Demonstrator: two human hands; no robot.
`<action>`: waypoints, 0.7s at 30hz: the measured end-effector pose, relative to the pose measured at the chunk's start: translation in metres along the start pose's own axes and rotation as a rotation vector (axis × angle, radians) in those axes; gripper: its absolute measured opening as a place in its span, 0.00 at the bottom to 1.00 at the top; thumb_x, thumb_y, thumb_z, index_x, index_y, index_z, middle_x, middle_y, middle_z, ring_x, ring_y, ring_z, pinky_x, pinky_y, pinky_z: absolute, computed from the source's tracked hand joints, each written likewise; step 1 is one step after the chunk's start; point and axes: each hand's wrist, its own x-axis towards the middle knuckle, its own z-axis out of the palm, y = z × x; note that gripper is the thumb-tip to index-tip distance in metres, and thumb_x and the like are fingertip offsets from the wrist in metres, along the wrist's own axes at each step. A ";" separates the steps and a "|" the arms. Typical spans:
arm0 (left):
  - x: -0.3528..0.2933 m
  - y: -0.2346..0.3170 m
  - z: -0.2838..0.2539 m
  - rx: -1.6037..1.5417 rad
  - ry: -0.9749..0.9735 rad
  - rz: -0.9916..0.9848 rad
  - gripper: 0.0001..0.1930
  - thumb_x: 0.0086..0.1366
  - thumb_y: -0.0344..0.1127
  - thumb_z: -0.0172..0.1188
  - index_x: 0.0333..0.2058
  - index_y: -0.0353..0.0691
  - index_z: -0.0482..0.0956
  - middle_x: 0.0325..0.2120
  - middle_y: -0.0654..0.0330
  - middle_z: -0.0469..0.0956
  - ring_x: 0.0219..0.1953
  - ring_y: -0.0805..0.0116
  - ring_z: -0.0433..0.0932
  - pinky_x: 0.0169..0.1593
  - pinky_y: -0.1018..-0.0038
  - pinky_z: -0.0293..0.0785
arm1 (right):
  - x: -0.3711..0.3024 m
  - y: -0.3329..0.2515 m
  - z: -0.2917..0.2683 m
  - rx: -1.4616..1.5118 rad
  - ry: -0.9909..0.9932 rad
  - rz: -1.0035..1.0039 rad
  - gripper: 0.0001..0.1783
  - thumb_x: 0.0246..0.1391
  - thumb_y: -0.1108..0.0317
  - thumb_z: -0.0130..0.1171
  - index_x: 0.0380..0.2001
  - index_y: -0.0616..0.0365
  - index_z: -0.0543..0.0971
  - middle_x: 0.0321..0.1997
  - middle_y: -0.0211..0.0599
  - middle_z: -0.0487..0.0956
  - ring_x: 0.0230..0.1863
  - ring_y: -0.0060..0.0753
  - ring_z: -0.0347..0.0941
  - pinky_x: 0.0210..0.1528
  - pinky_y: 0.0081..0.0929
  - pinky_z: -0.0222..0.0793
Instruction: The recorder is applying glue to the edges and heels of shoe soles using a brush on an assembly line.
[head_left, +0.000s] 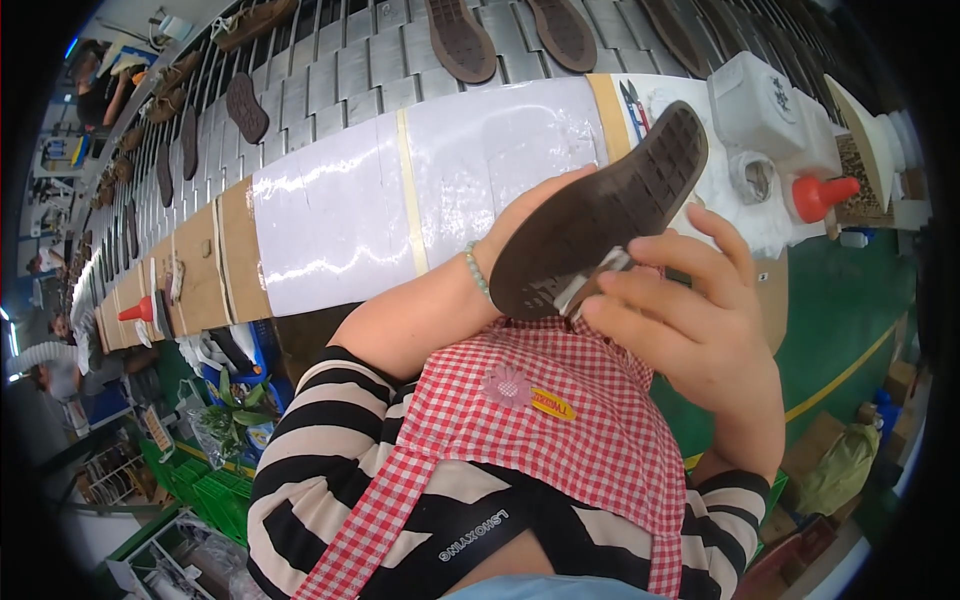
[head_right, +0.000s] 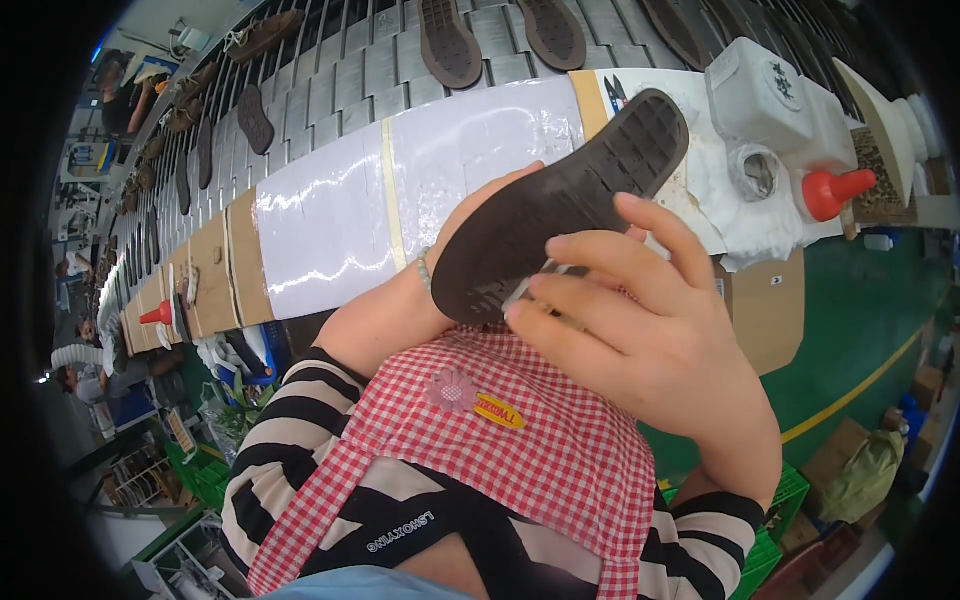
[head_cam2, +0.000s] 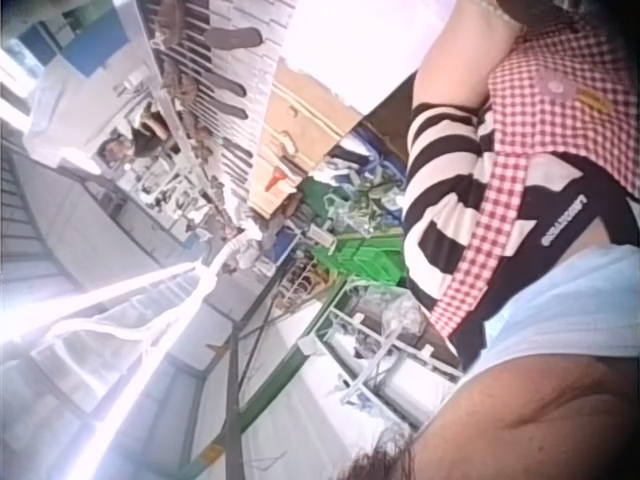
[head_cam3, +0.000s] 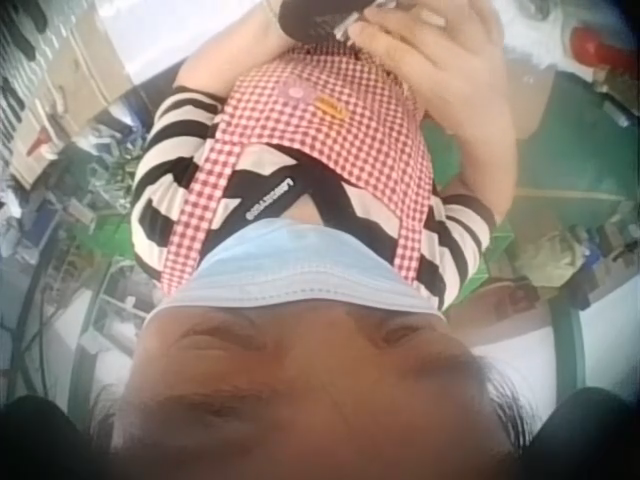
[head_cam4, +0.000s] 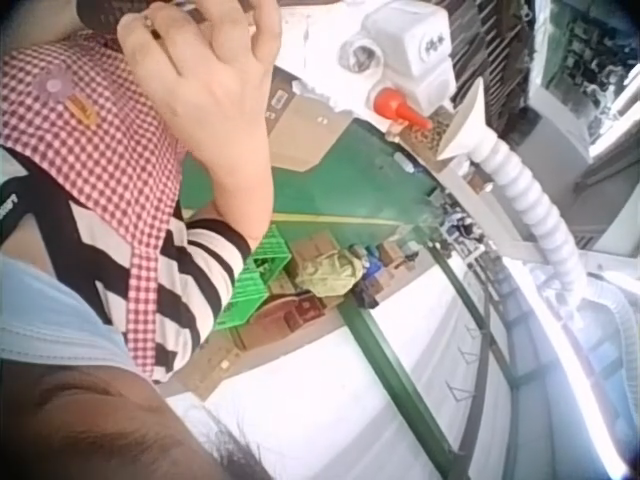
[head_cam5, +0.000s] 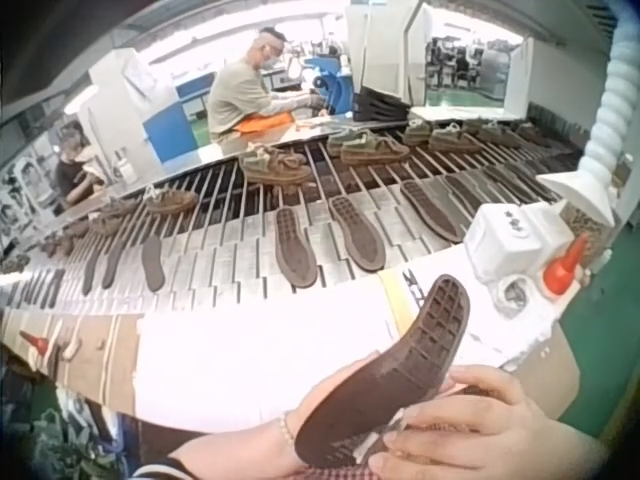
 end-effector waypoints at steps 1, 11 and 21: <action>-0.003 0.004 0.005 -0.145 -0.034 -0.067 0.27 0.79 0.47 0.37 0.65 0.31 0.63 0.58 0.39 0.72 0.56 0.45 0.78 0.56 0.56 0.81 | -0.003 0.000 0.001 -0.059 0.071 0.035 0.15 0.43 0.66 0.68 0.38 0.42 0.87 0.40 0.21 0.84 0.53 0.33 0.76 0.68 0.50 0.62; 0.002 0.015 0.011 -0.188 -0.129 0.138 0.32 0.78 0.54 0.37 0.70 0.35 0.57 0.67 0.38 0.61 0.68 0.42 0.65 0.70 0.49 0.64 | -0.018 -0.006 0.039 0.394 0.352 0.410 0.23 0.37 0.69 0.80 0.39 0.61 0.81 0.39 0.38 0.83 0.42 0.39 0.77 0.46 0.34 0.72; -0.008 0.014 0.013 -0.224 -0.151 0.086 0.32 0.79 0.53 0.36 0.70 0.34 0.56 0.67 0.38 0.60 0.70 0.45 0.62 0.71 0.50 0.64 | -0.023 -0.004 0.040 0.196 0.430 0.423 0.25 0.35 0.71 0.79 0.40 0.59 0.81 0.34 0.36 0.79 0.41 0.43 0.76 0.50 0.40 0.71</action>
